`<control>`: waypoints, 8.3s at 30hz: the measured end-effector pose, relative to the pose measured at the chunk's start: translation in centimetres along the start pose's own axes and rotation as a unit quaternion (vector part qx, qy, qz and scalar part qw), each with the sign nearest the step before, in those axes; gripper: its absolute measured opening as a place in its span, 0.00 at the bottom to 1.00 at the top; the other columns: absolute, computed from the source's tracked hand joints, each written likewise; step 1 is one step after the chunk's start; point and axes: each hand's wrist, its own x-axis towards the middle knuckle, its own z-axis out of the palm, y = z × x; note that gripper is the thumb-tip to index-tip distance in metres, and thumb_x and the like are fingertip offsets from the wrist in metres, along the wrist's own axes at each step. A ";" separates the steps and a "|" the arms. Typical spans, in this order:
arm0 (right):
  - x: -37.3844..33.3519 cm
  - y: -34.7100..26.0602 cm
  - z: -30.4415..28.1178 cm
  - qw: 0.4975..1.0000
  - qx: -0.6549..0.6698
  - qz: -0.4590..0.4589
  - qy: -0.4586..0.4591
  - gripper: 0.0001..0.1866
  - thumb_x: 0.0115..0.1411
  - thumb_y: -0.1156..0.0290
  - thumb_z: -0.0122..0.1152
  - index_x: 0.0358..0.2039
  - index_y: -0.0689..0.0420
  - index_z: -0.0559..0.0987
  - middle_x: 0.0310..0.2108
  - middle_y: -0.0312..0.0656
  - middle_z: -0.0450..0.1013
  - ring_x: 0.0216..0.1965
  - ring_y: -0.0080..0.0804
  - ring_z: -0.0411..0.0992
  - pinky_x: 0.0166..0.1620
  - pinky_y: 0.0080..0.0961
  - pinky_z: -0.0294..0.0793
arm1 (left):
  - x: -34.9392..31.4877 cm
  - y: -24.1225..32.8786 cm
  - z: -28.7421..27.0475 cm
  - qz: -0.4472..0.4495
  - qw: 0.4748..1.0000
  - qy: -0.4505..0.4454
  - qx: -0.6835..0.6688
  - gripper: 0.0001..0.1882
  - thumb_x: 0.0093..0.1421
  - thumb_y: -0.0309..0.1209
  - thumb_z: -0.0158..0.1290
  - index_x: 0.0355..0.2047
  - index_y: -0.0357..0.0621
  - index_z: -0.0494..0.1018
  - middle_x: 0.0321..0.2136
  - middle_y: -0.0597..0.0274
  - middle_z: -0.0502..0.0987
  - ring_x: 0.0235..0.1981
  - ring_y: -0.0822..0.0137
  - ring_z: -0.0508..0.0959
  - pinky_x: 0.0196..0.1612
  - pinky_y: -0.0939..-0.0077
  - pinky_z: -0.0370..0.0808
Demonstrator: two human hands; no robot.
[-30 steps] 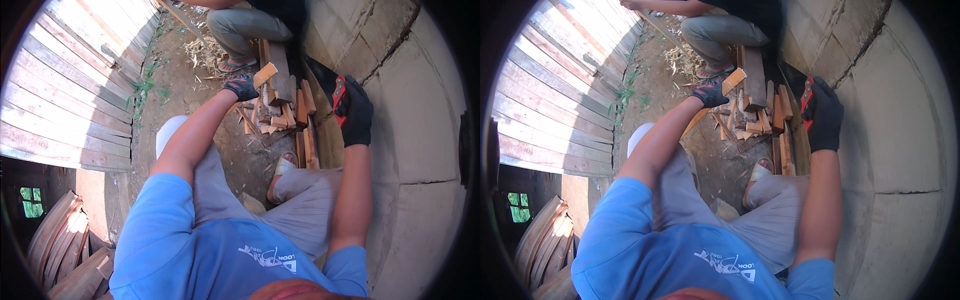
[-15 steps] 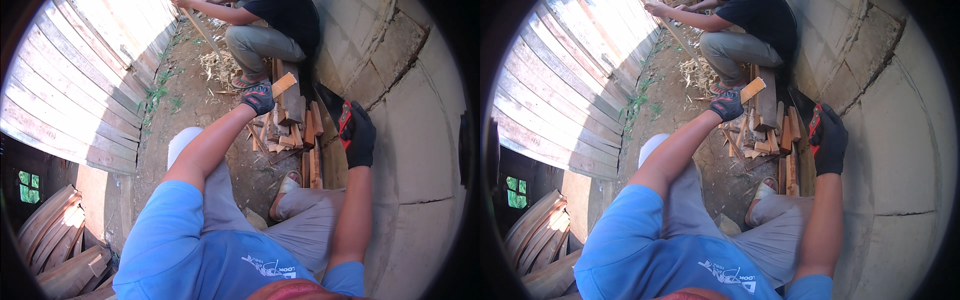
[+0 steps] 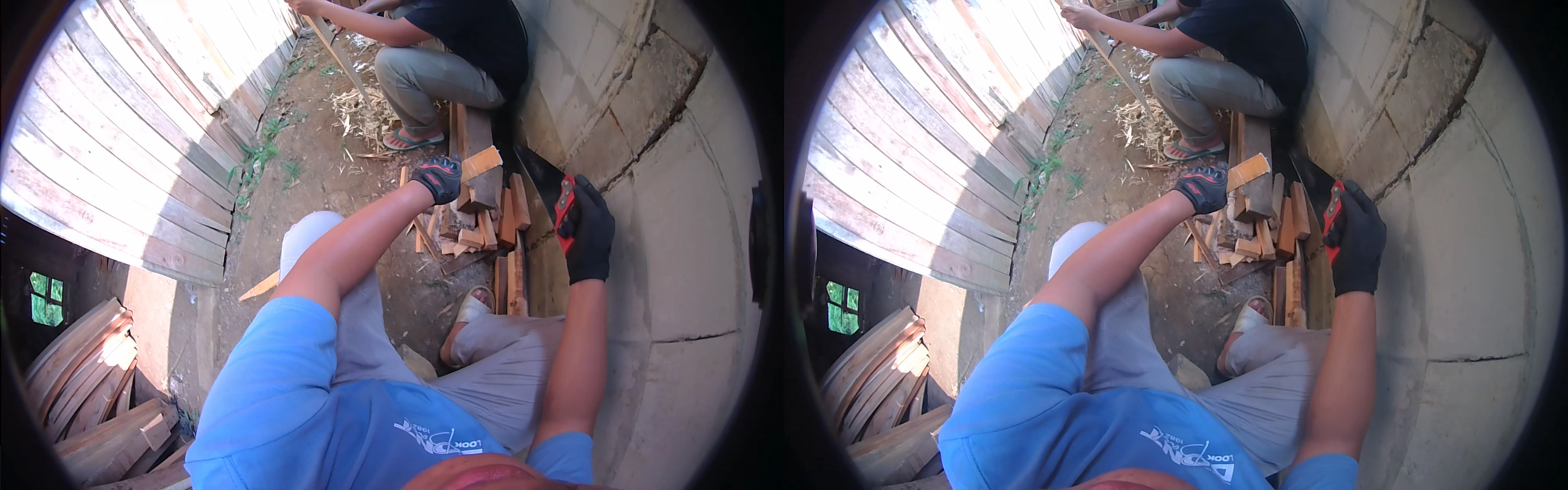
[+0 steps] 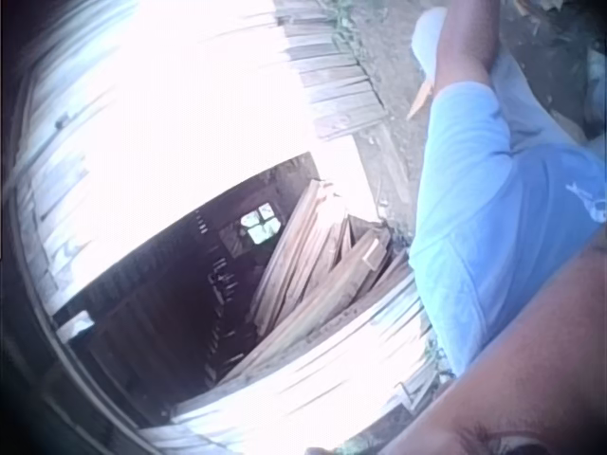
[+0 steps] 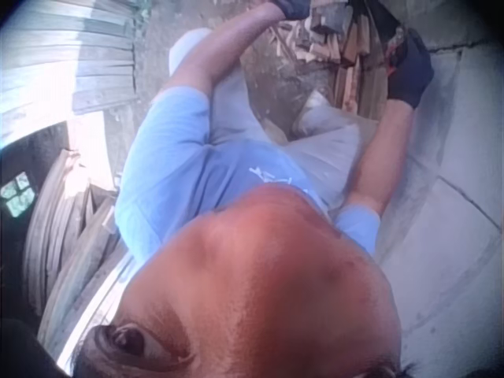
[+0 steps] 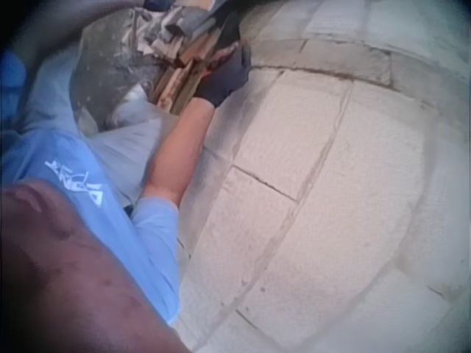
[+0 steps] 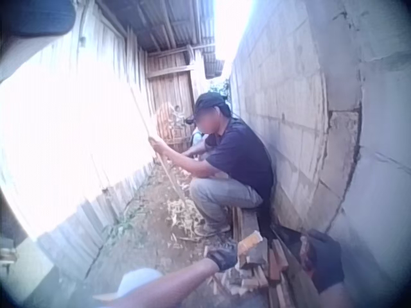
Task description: The person sits on the ground and uses a hand saw to cut a long wooden stick into smaller pieces. They hold the wood steady with their left hand and saw with their right hand, periodically adjusting the wood's position to complete the cuts.
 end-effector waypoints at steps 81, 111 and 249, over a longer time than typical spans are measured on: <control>-2.5 -1.5 4.2 0.997 -0.032 0.068 -0.028 0.20 0.68 0.65 0.67 0.56 0.62 0.84 0.34 0.38 0.80 0.17 0.21 0.68 0.20 0.22 0.64 | 1.1 -1.9 1.3 0.006 0.996 -0.086 0.000 0.26 0.56 0.42 0.59 0.54 0.45 0.77 0.53 0.44 0.83 0.55 0.43 0.83 0.58 0.51 0.80; -2.2 -1.1 3.7 0.988 -0.105 0.102 -0.045 0.17 0.66 0.66 0.68 0.53 0.56 0.87 0.30 0.36 0.79 0.20 0.20 0.70 0.23 0.25 0.68 | 2.2 -0.6 0.1 -0.031 0.994 -0.094 0.055 0.26 0.59 0.41 0.56 0.57 0.45 0.77 0.57 0.43 0.81 0.59 0.45 0.81 0.60 0.50 0.79; -6.7 3.7 11.3 0.867 -0.445 -0.016 -0.222 0.26 0.68 0.68 0.64 0.67 0.54 0.76 0.58 0.54 0.79 0.54 0.55 0.80 0.55 0.43 0.79 | 3.0 -3.8 19.6 -0.142 0.983 0.054 -0.105 0.13 0.60 0.40 0.59 0.40 0.47 0.83 0.38 0.51 0.87 0.42 0.50 0.87 0.46 0.53 0.82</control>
